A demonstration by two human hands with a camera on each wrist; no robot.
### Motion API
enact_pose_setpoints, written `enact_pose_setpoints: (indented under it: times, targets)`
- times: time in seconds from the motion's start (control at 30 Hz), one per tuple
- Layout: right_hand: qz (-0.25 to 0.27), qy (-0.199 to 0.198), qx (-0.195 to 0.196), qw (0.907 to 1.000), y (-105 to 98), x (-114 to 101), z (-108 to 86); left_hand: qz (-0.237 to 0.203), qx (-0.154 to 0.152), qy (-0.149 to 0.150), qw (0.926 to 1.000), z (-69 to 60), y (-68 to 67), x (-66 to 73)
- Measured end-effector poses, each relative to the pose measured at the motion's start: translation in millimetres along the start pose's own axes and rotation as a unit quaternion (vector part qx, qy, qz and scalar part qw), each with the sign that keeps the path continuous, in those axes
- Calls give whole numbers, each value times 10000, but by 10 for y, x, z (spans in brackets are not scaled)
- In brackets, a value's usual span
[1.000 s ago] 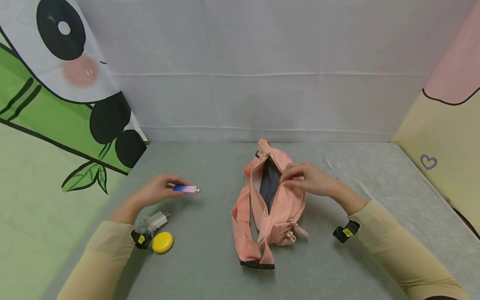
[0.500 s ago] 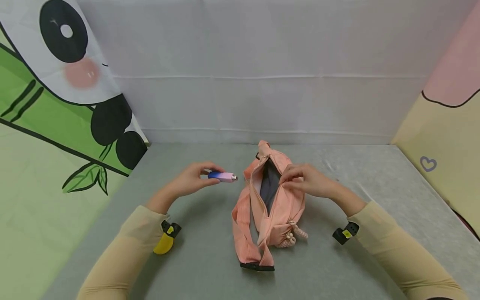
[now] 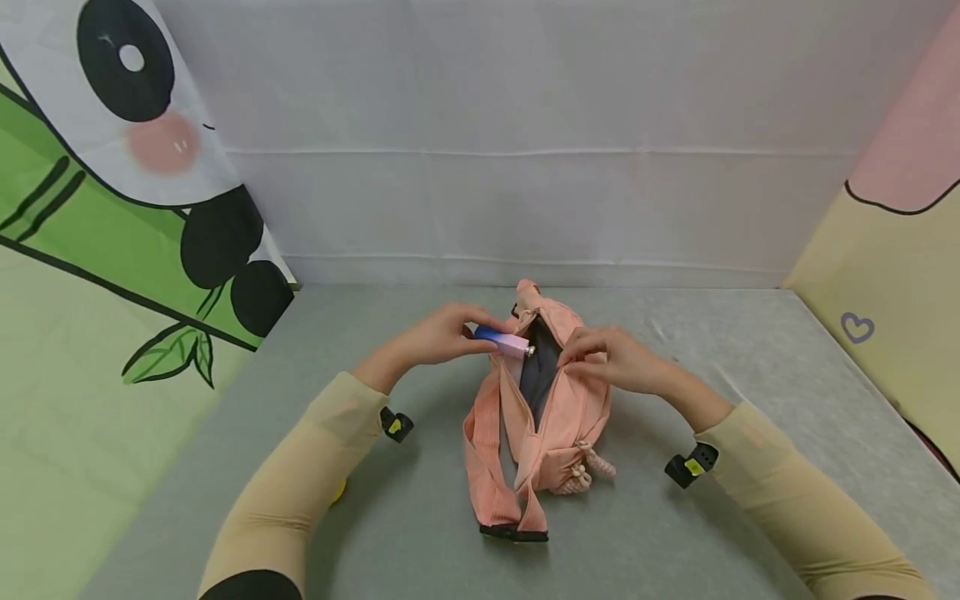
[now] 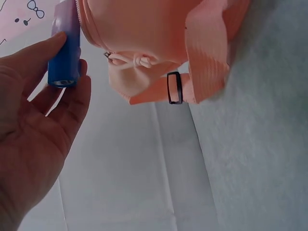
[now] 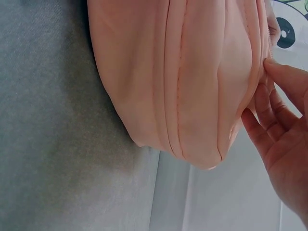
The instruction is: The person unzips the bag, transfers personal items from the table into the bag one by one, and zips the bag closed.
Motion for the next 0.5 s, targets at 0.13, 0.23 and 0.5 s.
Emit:
enact_pose_setpoints:
  times: [0.13,0.23,0.5]
  targets:
    - [12,30,-23,10000,-1,-9,12,-36,-275,-22,9996,102,79,17]
    - [31,41,-25,10000,-3,-14,18,-12,-409,-89,9991,178,135,30]
    - [11,38,-19,10000,11,-14,29,229,-779,-292,9963,321,280,82]
Point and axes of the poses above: each hand's wrist, its own z-axis towards the middle knuckle, its own y-axis out of the palm, x = y × z, the point moved 7 cm from there along z, towards the middle knuckle, and after that the axes turned 1 degree about x, right-handed, at the moved point
